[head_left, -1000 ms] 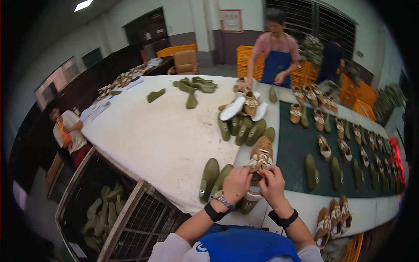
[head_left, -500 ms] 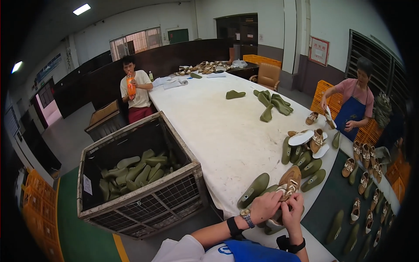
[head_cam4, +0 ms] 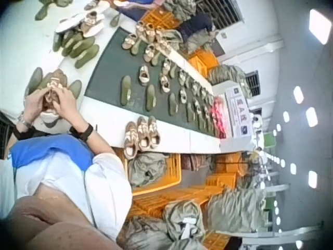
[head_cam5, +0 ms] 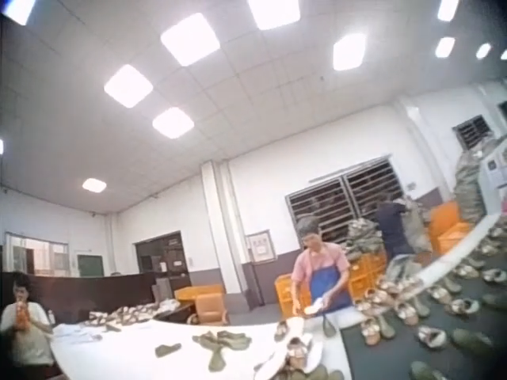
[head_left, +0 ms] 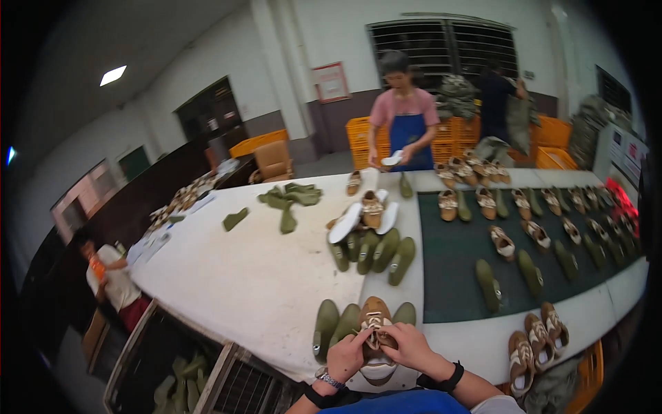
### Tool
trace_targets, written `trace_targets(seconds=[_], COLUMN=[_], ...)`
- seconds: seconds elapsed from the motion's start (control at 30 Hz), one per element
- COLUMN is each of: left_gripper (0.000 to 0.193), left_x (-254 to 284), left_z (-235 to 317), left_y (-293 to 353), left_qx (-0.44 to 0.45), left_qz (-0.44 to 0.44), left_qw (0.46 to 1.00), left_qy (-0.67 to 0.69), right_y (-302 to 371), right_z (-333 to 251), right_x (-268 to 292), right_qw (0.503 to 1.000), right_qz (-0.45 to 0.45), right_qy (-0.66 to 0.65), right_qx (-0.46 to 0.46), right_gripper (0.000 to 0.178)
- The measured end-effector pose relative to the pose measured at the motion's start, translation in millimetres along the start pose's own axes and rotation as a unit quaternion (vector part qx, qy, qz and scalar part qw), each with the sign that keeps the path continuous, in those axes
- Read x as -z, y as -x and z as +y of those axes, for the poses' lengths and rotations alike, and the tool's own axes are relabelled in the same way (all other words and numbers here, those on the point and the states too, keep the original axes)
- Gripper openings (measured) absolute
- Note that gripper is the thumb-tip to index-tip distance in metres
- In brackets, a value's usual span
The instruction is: Organizing shoe lasts and placing manufactured shoe components on a conveyor belt in a factory setting.
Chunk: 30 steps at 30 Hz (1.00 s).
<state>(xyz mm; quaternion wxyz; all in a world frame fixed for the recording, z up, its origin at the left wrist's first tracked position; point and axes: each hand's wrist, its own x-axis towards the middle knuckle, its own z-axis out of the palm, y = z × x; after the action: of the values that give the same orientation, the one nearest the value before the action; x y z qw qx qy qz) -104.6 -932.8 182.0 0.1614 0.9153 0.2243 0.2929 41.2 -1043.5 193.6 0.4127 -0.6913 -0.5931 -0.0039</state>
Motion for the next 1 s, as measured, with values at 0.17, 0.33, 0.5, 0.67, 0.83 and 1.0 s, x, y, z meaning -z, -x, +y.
trace_targets(seconds=[0.17,0.33,0.5,0.67,0.83,1.0], left_gripper=[0.03,0.025,0.011,0.014,0.012,0.013], left_x=[-20,-41,-50,-47,-58,-79], left_z=[36,56,62,51,32,27], left_y=[-26,-32,-49,-46,-59,-92], left_qx=[-0.134,-0.153,-0.248,-0.268,-0.194,-0.149], left_qz=[-0.038,-0.075,-0.021,-0.059,-0.015,-0.008], left_qw=[0.99,0.984,0.952,0.929,0.969,0.981], left_qy=[-0.012,0.05,0.176,0.248,0.153,0.12], right_y=[27,35,32,38,35,28], right_z=[12,21,29,62,32,43], right_x=[10,19,41,44,48,39], right_qw=[0.995,0.987,0.982,0.914,0.997,0.984], right_qz=[0.081,0.143,0.179,0.085,0.07,-0.149], right_qy=[-0.034,-0.01,-0.04,-0.332,-0.001,0.078], right_qx=[-0.054,-0.076,-0.033,-0.217,-0.022,-0.057], right_gripper=[0.039,0.04,0.036,0.036,0.038,0.033])
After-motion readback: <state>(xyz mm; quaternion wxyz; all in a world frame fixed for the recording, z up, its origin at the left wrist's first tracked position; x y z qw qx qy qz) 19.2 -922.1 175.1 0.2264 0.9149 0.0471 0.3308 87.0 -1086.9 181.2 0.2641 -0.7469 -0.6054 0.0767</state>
